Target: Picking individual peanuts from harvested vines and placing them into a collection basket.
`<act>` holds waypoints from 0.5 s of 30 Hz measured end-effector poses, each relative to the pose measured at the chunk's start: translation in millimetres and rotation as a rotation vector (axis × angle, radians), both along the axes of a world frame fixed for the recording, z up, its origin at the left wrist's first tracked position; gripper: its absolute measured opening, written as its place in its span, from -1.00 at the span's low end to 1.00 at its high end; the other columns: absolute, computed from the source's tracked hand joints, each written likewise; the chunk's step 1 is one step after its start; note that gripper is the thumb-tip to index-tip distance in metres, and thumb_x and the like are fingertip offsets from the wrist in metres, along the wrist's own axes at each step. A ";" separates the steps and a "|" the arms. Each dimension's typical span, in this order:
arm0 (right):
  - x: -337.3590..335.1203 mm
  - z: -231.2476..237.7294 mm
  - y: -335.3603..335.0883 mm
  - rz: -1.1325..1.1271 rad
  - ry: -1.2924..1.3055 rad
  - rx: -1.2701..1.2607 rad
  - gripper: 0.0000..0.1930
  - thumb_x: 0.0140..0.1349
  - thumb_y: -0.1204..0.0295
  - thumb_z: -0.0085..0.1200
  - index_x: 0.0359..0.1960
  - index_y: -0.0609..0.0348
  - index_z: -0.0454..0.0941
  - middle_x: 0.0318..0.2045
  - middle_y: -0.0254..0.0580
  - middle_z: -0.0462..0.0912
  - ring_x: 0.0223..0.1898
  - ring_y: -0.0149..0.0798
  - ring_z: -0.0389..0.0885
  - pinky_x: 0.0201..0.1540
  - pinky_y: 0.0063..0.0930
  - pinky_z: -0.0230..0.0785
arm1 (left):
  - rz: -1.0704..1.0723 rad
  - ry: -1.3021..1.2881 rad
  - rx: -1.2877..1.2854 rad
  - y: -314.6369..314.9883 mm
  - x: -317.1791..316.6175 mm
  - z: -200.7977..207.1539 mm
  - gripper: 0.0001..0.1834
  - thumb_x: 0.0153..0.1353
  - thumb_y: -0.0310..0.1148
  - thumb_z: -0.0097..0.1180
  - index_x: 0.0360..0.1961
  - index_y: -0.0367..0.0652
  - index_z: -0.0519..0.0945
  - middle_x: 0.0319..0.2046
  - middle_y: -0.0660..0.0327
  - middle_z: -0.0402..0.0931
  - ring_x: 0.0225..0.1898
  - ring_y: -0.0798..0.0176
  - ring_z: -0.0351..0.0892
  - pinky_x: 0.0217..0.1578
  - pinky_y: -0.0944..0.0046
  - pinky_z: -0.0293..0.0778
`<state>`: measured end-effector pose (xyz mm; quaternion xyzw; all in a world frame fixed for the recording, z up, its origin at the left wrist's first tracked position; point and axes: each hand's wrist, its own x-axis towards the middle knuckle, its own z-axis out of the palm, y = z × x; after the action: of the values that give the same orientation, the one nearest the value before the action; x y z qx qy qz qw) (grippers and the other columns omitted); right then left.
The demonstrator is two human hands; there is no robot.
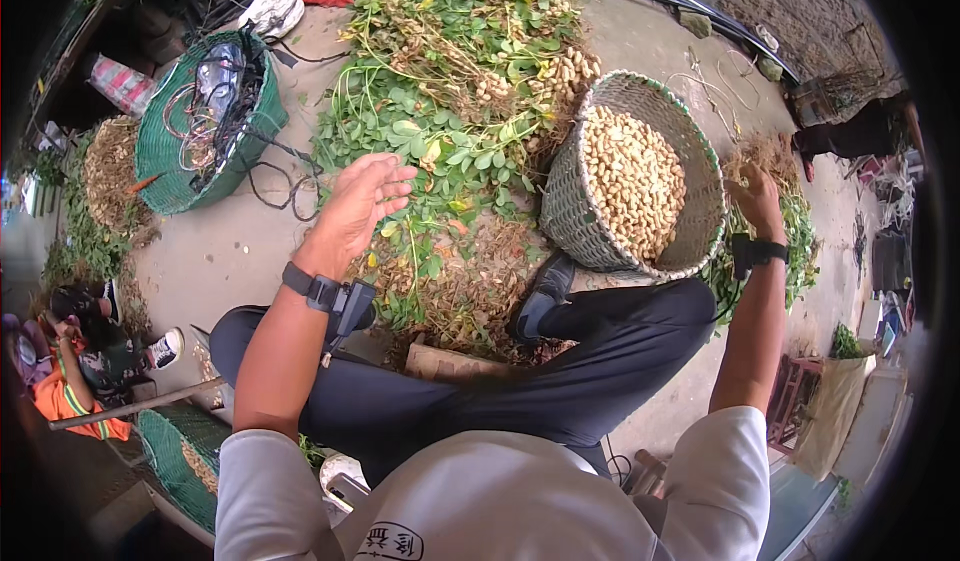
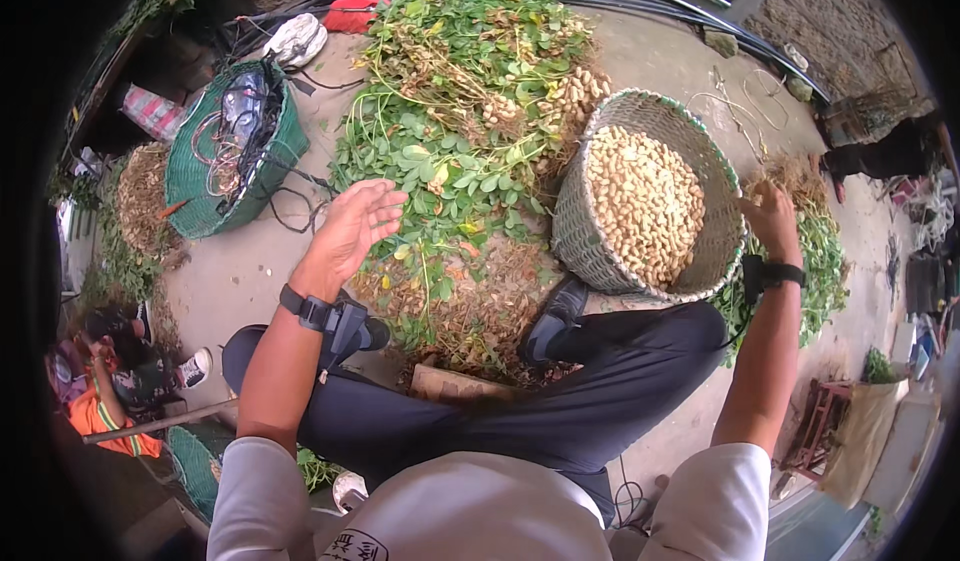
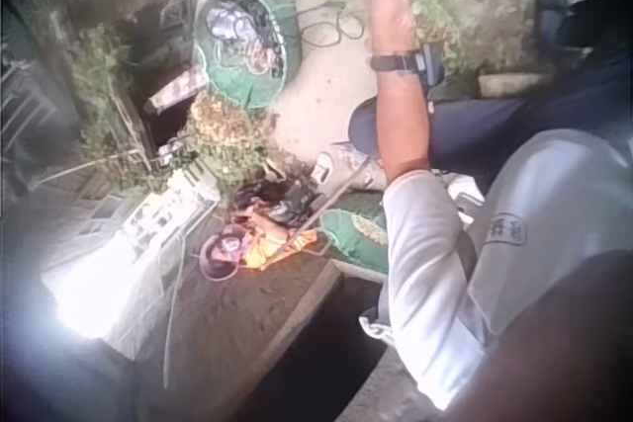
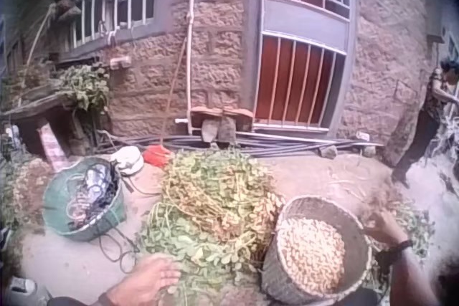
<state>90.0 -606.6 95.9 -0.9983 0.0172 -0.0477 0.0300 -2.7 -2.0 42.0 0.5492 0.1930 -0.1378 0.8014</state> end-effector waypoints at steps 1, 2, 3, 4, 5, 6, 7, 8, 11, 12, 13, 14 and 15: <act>20.7 -6.4 33.2 0.118 -0.003 0.007 -0.57 0.02 0.23 0.30 -0.13 0.25 0.57 -0.14 0.10 0.63 -0.13 0.07 0.61 -0.06 -0.17 0.45 | 0.000 0.007 -0.004 0.4 -0.1 1.4 -0.68 0.37 -0.28 0.04 0.03 -0.26 0.43 -0.11 0.08 0.58 -0.21 0.32 0.55 -0.14 0.29 0.53; 37.3 -15.0 69.8 0.153 0.032 0.141 -0.58 0.04 0.24 0.29 -0.13 0.26 0.58 -0.16 0.10 0.63 -0.12 0.07 0.61 -0.06 -0.18 0.46 | 0.024 0.017 0.007 0.3 -0.6 3.2 -0.68 0.37 -0.28 0.04 0.03 -0.26 0.43 -0.11 0.08 0.58 -0.21 0.32 0.55 -0.14 0.29 0.53; 52.8 -23.6 107.5 0.248 0.022 0.281 -0.59 0.06 0.25 0.28 -0.13 0.27 0.58 -0.17 0.10 0.64 -0.11 0.06 0.61 -0.07 -0.19 0.47 | 0.013 0.002 -0.002 0.1 -1.1 5.2 -0.68 0.37 -0.28 0.04 0.03 -0.26 0.43 -0.11 0.08 0.58 -0.21 0.32 0.55 -0.14 0.29 0.54; 67.9 -34.1 146.4 0.337 0.042 0.309 -0.60 0.10 0.25 0.25 -0.12 0.30 0.57 -0.18 0.11 0.64 -0.10 0.07 0.61 -0.06 -0.18 0.47 | -0.003 -0.003 -0.008 -0.1 -1.2 7.6 -0.68 0.37 -0.28 0.04 0.04 -0.26 0.43 -0.11 0.09 0.58 -0.21 0.32 0.55 -0.14 0.28 0.54; 79.9 -44.4 182.5 0.516 0.046 0.338 -0.60 0.12 0.25 0.24 -0.11 0.33 0.57 -0.16 0.13 0.64 -0.08 0.09 0.61 -0.02 -0.16 0.46 | -0.018 -0.015 0.008 -0.3 -2.5 10.2 -0.69 0.38 -0.27 0.03 0.04 -0.23 0.44 -0.09 0.10 0.57 -0.19 0.34 0.53 -0.12 0.29 0.52; 93.9 -57.0 218.7 0.594 0.101 0.282 -0.60 0.12 0.25 0.24 -0.11 0.33 0.57 -0.15 0.13 0.64 -0.07 0.10 0.61 0.01 -0.16 0.46 | -0.009 -0.018 0.006 -0.3 -4.3 12.8 -0.69 0.38 -0.27 0.03 0.04 -0.23 0.44 -0.09 0.10 0.57 -0.19 0.34 0.53 -0.12 0.29 0.52; 103.8 -70.0 250.1 0.594 0.184 0.316 -0.59 0.13 0.25 0.24 -0.10 0.32 0.57 -0.15 0.14 0.64 -0.07 0.10 0.60 0.03 -0.16 0.45 | -0.016 -0.030 -0.012 -0.1 -6.1 15.4 -0.70 0.38 -0.27 0.02 0.04 -0.22 0.44 -0.08 0.10 0.56 -0.18 0.35 0.53 -0.11 0.29 0.50; 110.7 -85.2 278.9 0.587 0.193 0.328 -0.59 0.12 0.24 0.24 -0.10 0.31 0.57 -0.15 0.14 0.63 -0.07 0.10 0.60 0.03 -0.17 0.45 | -0.025 -0.039 -0.034 0.3 -8.8 17.8 -0.70 0.39 -0.27 0.01 0.04 -0.20 0.45 -0.07 0.11 0.56 -0.17 0.36 0.52 -0.10 0.30 0.48; 137.2 -124.5 343.7 0.618 0.167 0.275 -0.62 0.11 0.26 0.24 -0.12 0.27 0.56 -0.19 0.15 0.61 -0.09 0.13 0.59 0.01 -0.11 0.44 | -0.038 -0.055 -0.017 3.7 -15.3 22.8 -0.69 0.40 -0.26 0.00 0.05 -0.22 0.45 -0.07 0.11 0.56 -0.17 0.39 0.51 -0.09 0.31 0.46; 145.9 -135.9 359.0 0.564 0.188 0.221 -0.63 0.10 0.27 0.24 -0.12 0.25 0.56 -0.20 0.14 0.60 -0.09 0.13 0.58 0.00 -0.09 0.44 | -0.058 -0.088 -0.017 5.2 -17.2 24.1 -0.69 0.40 -0.26 0.01 0.05 -0.22 0.44 -0.07 0.11 0.56 -0.17 0.39 0.51 -0.09 0.30 0.47; 152.5 -148.1 373.2 0.568 0.130 0.278 -0.64 0.09 0.28 0.24 -0.12 0.22 0.56 -0.19 0.13 0.59 -0.10 0.13 0.58 -0.01 -0.09 0.44 | -0.060 -0.088 -0.011 7.3 -17.9 24.9 -0.69 0.40 -0.27 0.00 0.06 -0.22 0.44 -0.08 0.10 0.57 -0.17 0.39 0.51 -0.09 0.31 0.47; 158.8 -159.6 386.2 0.505 0.102 0.285 -0.65 0.08 0.29 0.24 -0.12 0.19 0.56 -0.19 0.11 0.59 -0.11 0.12 0.58 -0.02 -0.09 0.44 | -0.042 -0.081 -0.012 9.4 -18.7 26.1 -0.69 0.40 -0.27 0.00 0.06 -0.22 0.44 -0.08 0.10 0.57 -0.17 0.39 0.51 -0.09 0.31 0.47; 168.3 -168.4 396.9 0.463 0.108 0.248 -0.60 0.07 0.32 0.23 -0.03 0.12 0.54 -0.07 0.03 0.55 -0.03 0.08 0.54 0.02 -0.09 0.42 | -0.053 -0.084 0.007 11.5 -19.2 27.5 -0.70 0.41 -0.28 -0.01 0.06 -0.22 0.44 -0.08 0.09 0.57 -0.17 0.39 0.51 -0.09 0.31 0.48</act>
<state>258.4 -209.7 -72.5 -0.9654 -0.2046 0.0165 0.1611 -22.0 9.5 69.6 0.5623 0.1452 -0.1351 0.8028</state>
